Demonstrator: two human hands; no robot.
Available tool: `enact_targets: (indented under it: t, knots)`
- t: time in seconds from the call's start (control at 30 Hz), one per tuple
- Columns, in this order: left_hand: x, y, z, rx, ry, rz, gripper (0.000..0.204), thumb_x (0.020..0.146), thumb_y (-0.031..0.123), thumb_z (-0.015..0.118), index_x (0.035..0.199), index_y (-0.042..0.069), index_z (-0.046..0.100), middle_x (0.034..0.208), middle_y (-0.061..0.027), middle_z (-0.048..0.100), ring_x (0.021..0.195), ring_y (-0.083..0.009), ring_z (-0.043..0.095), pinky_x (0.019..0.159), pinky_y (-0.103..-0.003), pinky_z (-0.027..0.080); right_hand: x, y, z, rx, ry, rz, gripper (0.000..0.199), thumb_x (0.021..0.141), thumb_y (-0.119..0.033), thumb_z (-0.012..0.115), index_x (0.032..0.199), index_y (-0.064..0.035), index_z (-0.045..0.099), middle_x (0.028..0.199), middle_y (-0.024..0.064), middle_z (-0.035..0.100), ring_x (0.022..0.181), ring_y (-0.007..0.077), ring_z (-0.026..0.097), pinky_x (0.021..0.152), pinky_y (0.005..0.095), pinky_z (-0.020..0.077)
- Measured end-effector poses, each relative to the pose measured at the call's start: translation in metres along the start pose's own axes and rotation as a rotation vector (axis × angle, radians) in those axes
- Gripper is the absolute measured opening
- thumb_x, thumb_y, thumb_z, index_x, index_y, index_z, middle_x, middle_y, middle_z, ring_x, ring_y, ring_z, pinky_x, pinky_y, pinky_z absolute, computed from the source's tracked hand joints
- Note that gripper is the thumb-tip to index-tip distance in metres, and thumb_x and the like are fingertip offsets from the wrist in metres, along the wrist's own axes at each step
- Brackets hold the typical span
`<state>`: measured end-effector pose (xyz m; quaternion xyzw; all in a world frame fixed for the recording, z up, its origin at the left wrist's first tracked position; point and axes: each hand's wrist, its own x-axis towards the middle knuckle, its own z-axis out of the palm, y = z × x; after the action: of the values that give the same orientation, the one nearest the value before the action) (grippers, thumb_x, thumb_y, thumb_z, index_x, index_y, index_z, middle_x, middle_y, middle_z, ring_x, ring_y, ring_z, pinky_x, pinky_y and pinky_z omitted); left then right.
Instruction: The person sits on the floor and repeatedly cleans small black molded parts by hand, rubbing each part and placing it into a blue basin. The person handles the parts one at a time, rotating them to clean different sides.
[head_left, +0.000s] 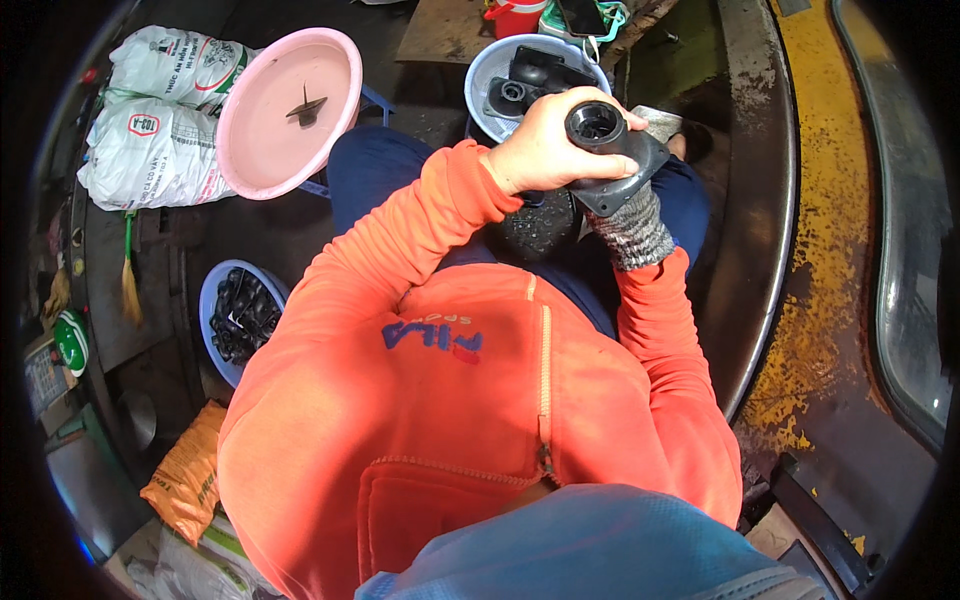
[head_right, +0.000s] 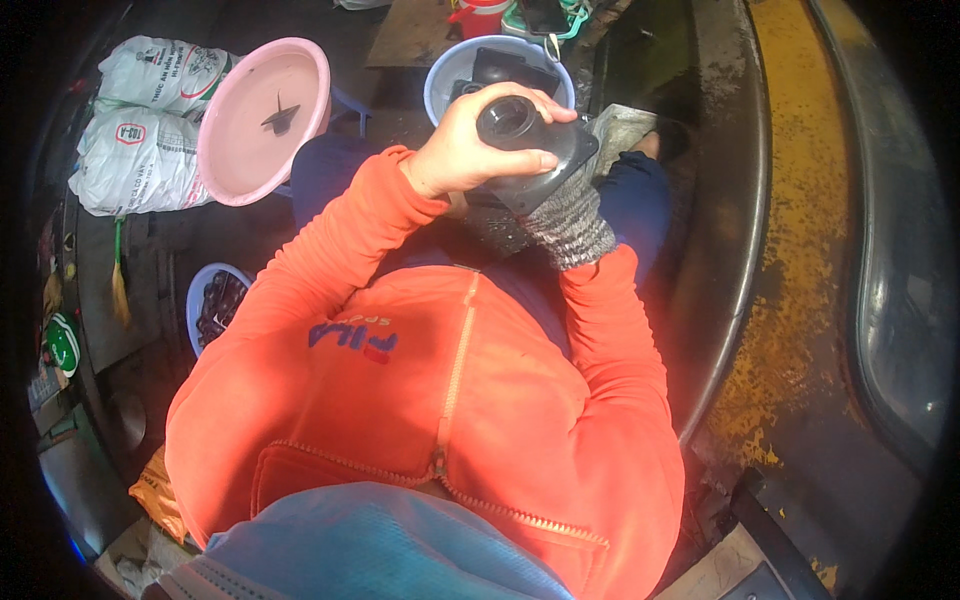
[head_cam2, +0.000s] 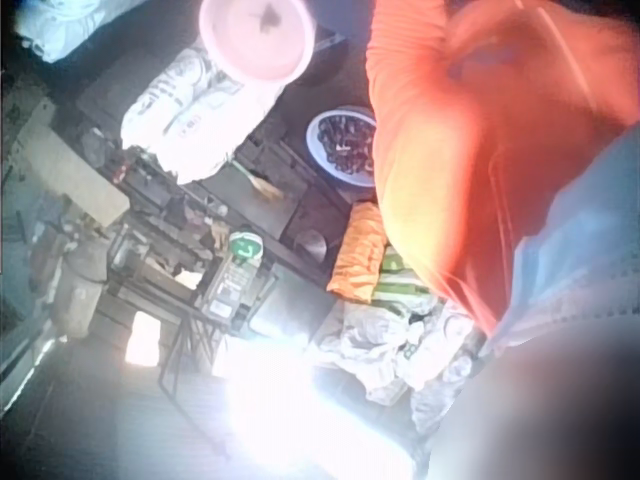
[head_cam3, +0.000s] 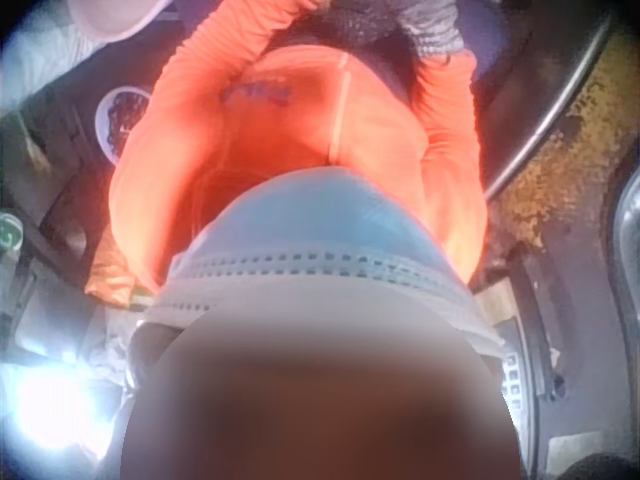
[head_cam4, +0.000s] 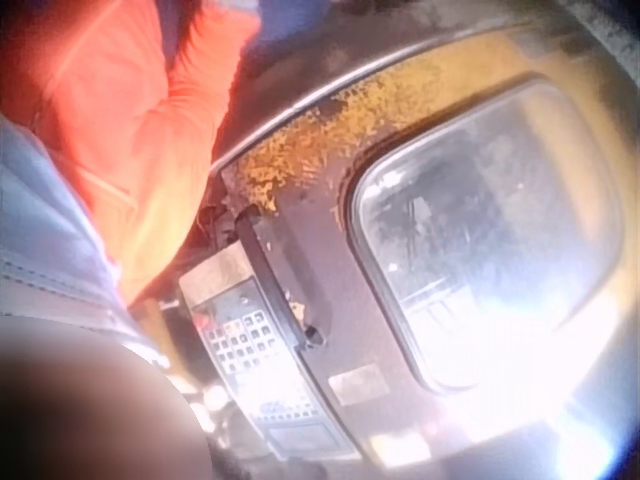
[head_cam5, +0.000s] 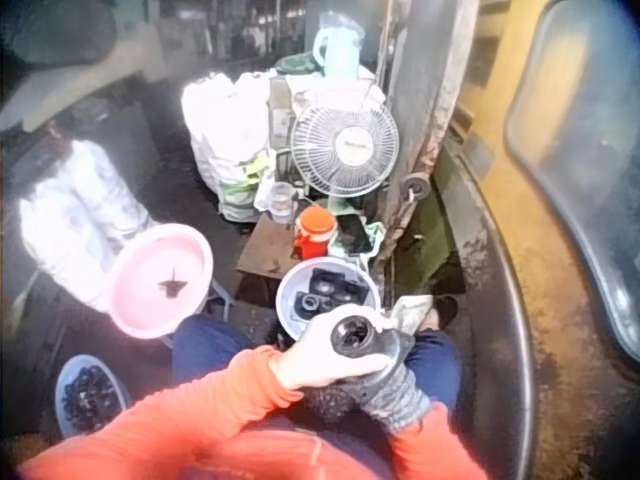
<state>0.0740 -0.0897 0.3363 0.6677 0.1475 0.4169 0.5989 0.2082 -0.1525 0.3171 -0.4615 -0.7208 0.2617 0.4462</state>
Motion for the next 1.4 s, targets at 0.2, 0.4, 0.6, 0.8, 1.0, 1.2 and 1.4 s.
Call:
enact_targets:
  t: [0.2, 0.4, 0.6, 0.8, 1.0, 1.2, 1.4]
  knots:
    - [0.003, -0.004, -0.020, -0.103, -0.315, -0.041, 0.033, 0.067, 0.004, 0.076, 0.095, 0.006, 0.058, 0.109, -0.0135, 0.064, 0.111, -0.0221, 0.054, 0.099, -0.037, 0.038, -0.011, 0.007, 0.006, -0.037, -0.072, 0.053, 0.045, 0.074, -0.016, 0.071, 0.113, -0.0050, 0.053, 0.105, 0.0078, 0.059, 0.096, 0.0209, 0.060, 0.078, 0.0333, 0.0497]
    - [0.008, -0.018, -0.032, -0.359, -0.655, -0.078, 0.036, 0.064, 0.008, 0.078, 0.094, 0.005, 0.057, 0.110, -0.0162, 0.064, 0.116, -0.0279, 0.050, 0.101, -0.043, 0.035, -0.053, 0.054, 0.027, 0.362, -0.192, 0.264, 0.061, 0.077, -0.014, 0.067, 0.131, -0.0088, 0.039, 0.127, 0.0057, 0.047, 0.118, 0.0174, 0.047, 0.098, 0.0312, 0.0394]
    - [0.031, -0.021, -0.037, -0.379, -0.907, -0.034, 0.051, 0.063, 0.012, 0.080, 0.107, 0.002, 0.057, 0.122, -0.0185, 0.057, 0.121, -0.0302, 0.046, 0.103, -0.043, 0.032, -0.022, 0.037, 0.016, 0.183, -0.035, 0.152, 0.051, 0.075, -0.020, 0.070, 0.119, -0.0059, 0.050, 0.115, 0.0087, 0.056, 0.111, 0.0195, 0.053, 0.093, 0.0323, 0.0434]
    - [0.013, 0.006, -0.032, 0.577, -0.223, 0.056, 0.075, 0.064, 0.018, 0.080, 0.131, 0.008, 0.047, 0.138, -0.0076, 0.045, 0.133, -0.0266, 0.033, 0.111, -0.040, 0.020, 0.009, 0.016, 0.005, 0.090, 0.266, -0.025, 0.042, 0.079, -0.019, 0.068, 0.116, -0.0038, 0.055, 0.110, 0.0094, 0.060, 0.100, 0.0209, 0.060, 0.083, 0.0337, 0.0482]
    - [-0.010, -0.018, 0.015, 0.135, 0.240, 0.060, 0.051, 0.064, 0.012, 0.084, 0.105, 0.003, 0.056, 0.116, -0.0101, 0.060, 0.107, -0.0162, 0.055, 0.093, -0.031, 0.043, -0.003, 0.024, 0.033, 0.502, 0.227, 0.159, 0.037, 0.087, -0.019, 0.058, 0.119, -0.0042, 0.048, 0.111, 0.0068, 0.057, 0.104, 0.0207, 0.056, 0.087, 0.0330, 0.0461]
    - [-0.009, -0.012, -0.006, 0.146, 0.022, 0.157, 0.046, 0.061, 0.016, 0.084, 0.097, 0.002, 0.060, 0.106, -0.0113, 0.066, 0.099, -0.0193, 0.063, 0.088, -0.032, 0.047, -0.013, 0.034, 0.012, 0.052, -0.007, 0.060, 0.043, 0.083, -0.012, 0.062, 0.122, -0.0025, 0.045, 0.118, 0.0078, 0.053, 0.109, 0.0202, 0.053, 0.090, 0.0314, 0.0451]
    - [-0.004, -0.006, -0.021, -0.066, -0.301, -0.001, 0.039, 0.061, 0.007, 0.081, 0.093, 0.003, 0.059, 0.109, -0.0138, 0.065, 0.107, -0.0207, 0.058, 0.096, -0.035, 0.042, -0.032, 0.040, 0.021, 0.547, -0.040, 0.208, 0.056, 0.079, -0.005, 0.064, 0.130, -0.0064, 0.041, 0.127, 0.0084, 0.048, 0.117, 0.0184, 0.048, 0.097, 0.0300, 0.0420]
